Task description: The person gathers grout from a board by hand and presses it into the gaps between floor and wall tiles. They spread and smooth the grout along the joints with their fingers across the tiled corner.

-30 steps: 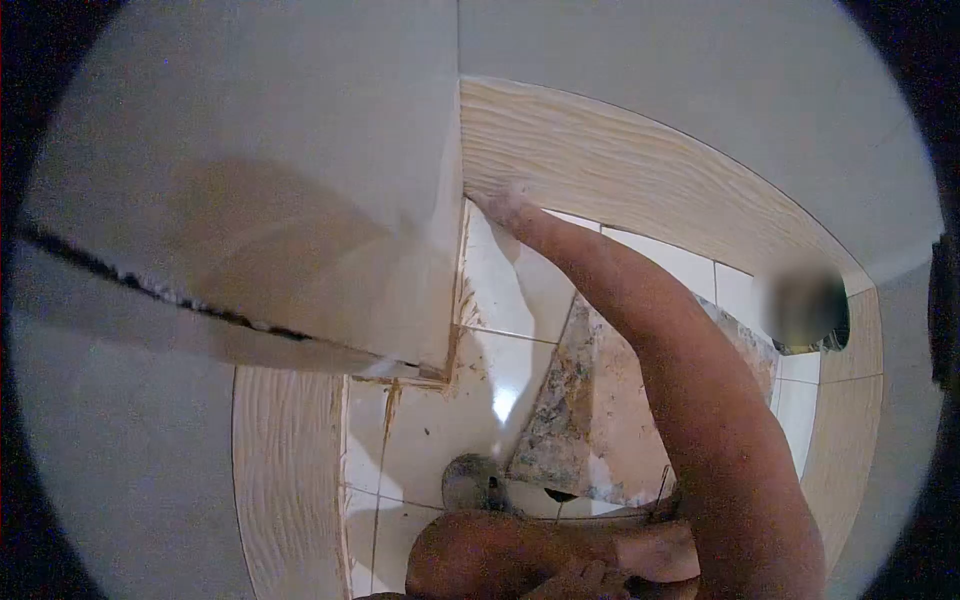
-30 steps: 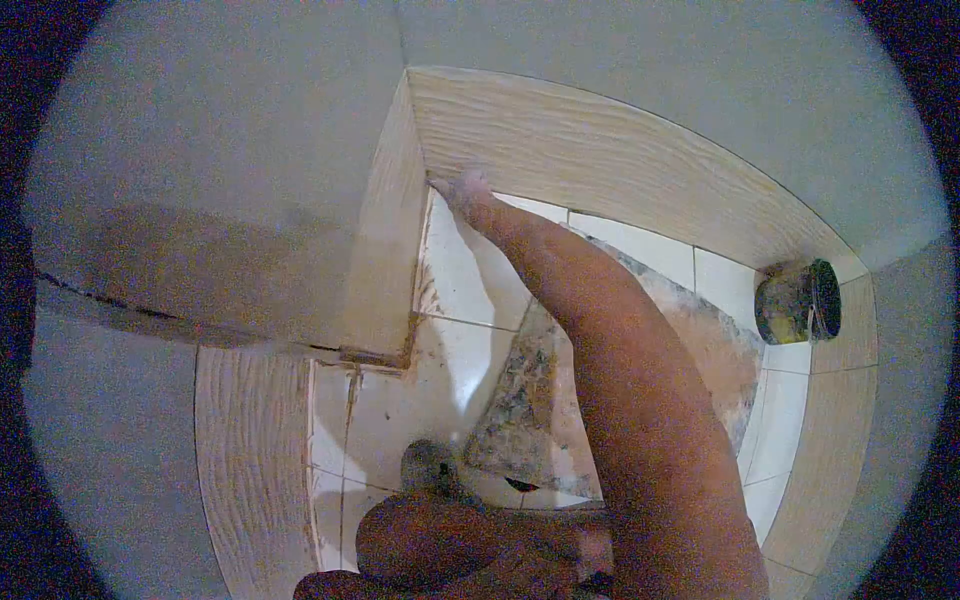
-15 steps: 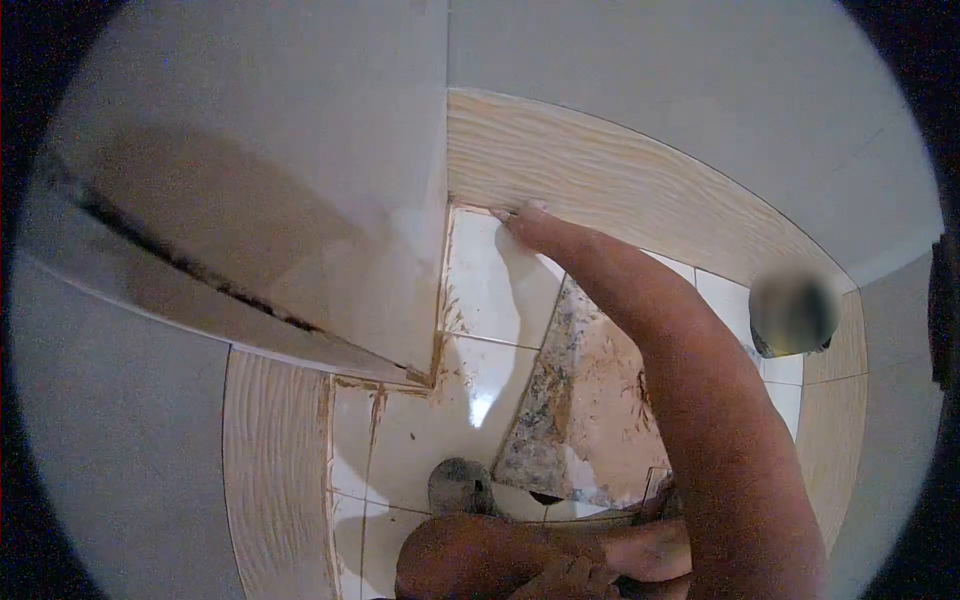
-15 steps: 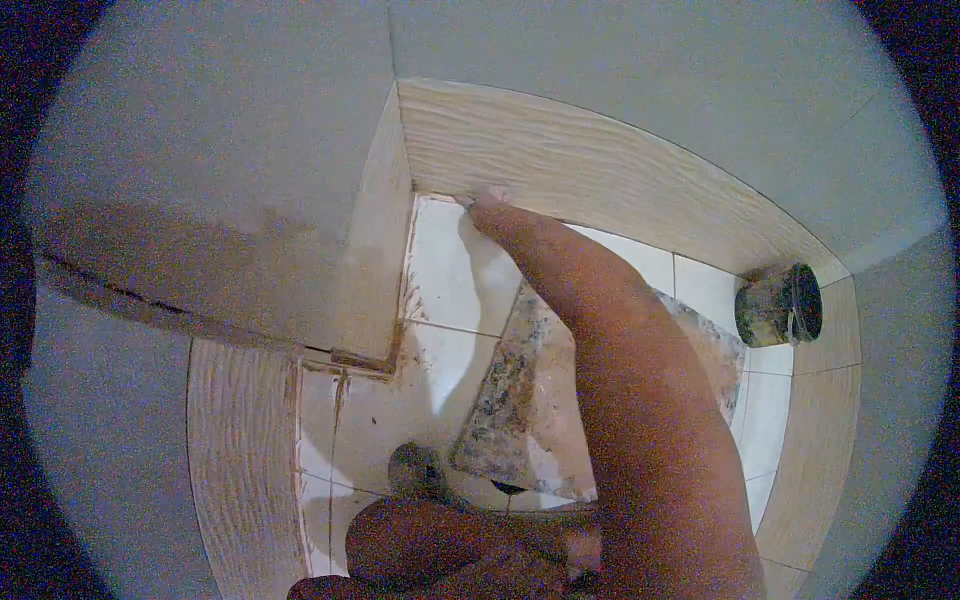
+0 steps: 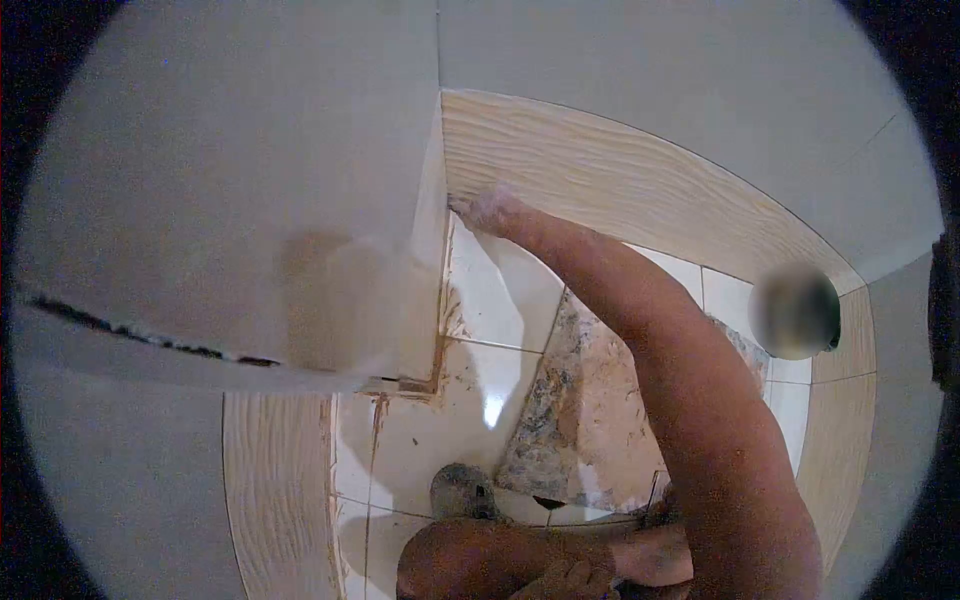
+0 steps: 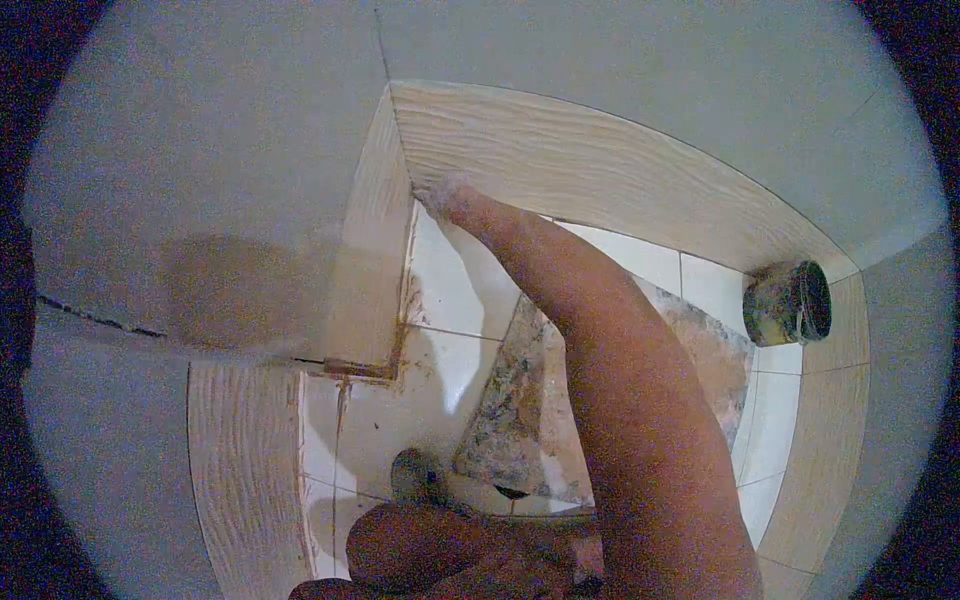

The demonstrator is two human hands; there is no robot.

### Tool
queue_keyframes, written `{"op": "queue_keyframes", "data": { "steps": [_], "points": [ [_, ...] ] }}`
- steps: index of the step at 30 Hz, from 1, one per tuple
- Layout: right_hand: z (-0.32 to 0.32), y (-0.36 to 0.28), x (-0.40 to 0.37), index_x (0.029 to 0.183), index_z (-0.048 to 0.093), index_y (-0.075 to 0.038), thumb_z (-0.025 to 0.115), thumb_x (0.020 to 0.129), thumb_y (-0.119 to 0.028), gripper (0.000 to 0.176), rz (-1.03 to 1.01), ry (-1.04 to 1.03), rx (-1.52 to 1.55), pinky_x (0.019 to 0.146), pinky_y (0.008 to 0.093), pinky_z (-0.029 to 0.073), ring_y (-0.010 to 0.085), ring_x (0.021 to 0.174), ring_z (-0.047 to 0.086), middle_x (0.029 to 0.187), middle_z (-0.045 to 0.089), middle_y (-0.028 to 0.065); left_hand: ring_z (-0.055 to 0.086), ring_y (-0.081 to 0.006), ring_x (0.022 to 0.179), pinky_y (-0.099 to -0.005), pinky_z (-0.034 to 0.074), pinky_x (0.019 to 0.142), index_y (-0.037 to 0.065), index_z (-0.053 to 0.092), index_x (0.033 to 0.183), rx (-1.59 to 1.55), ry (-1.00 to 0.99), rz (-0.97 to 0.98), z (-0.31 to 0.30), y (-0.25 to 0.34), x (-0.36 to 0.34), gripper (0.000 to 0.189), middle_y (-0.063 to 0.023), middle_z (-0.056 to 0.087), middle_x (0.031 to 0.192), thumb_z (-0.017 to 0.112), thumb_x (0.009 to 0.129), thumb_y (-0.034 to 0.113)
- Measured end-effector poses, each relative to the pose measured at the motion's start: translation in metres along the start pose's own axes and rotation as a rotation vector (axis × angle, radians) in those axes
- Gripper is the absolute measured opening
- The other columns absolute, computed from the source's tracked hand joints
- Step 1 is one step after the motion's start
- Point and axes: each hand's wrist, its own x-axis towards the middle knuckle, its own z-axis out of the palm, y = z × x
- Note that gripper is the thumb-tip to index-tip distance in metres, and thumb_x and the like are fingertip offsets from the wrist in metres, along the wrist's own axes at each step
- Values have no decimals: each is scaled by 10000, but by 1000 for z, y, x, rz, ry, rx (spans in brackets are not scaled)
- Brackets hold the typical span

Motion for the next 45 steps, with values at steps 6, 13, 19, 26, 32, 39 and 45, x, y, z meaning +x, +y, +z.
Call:
{"op": "queue_keyframes", "data": {
  "steps": [6,13,19,26,32,39,45],
  "points": [
    [25,14,-23,1429,215,-88,671,747,-137,822,-149,-154,-105,702,422,515,289,820,653,861,654,156,520,-317,919,-434,444,798,35,566,1042,-5,-13,4,3,4,1,300,-161,521,980,515,874,278],
    [88,56,-53,1418,224,-42,687,718,-164,849,-12,-169,-15,737,407,510,299,901,636,891,658,164,525,-315,895,-430,452,783,36,570,1024,89,-33,41,8,12,-5,295,-160,524,952,520,872,284],
    [-14,49,-183,1242,506,-105,620,778,-250,499,245,50,379,769,436,481,354,881,611,914,639,184,529,-313,875,-426,459,770,37,574,1008,225,-52,70,14,13,-9,292,-159,526,928,525,870,289],
    [34,74,-390,1104,608,-94,596,807,-303,363,744,-1,475,769,430,476,347,864,607,901,636,187,533,-311,855,-423,465,757,37,578,993,330,-77,99,12,20,-10,289,-157,528,903,529,869,294],
    [13,-25,-464,1137,613,-100,586,826,-326,386,915,-156,655,589,400,455,277,619,583,680,605,150,534,-325,842,-433,468,761,37,568,1005,311,-47,82,24,15,-13,296,-158,528,891,537,873,300],
    [52,-66,-484,1222,537,-139,554,854,-475,499,1144,42,817,728,413,498,343,834,639,908,650,190,536,-318,842,-430,469,753,27,565,1045,332,-27,96,8,38,-8,317,-151,535,888,564,856,281],
    [63,-79,-472,1101,583,-105,558,874,-362,344,1233,160,782,649,450,459,363,730,608,755,620,196,535,-312,835,-410,468,748,21,566,1056,398,-62,96,22,23,-11,322,-147,540,892,570,852,269]
  ]
}}
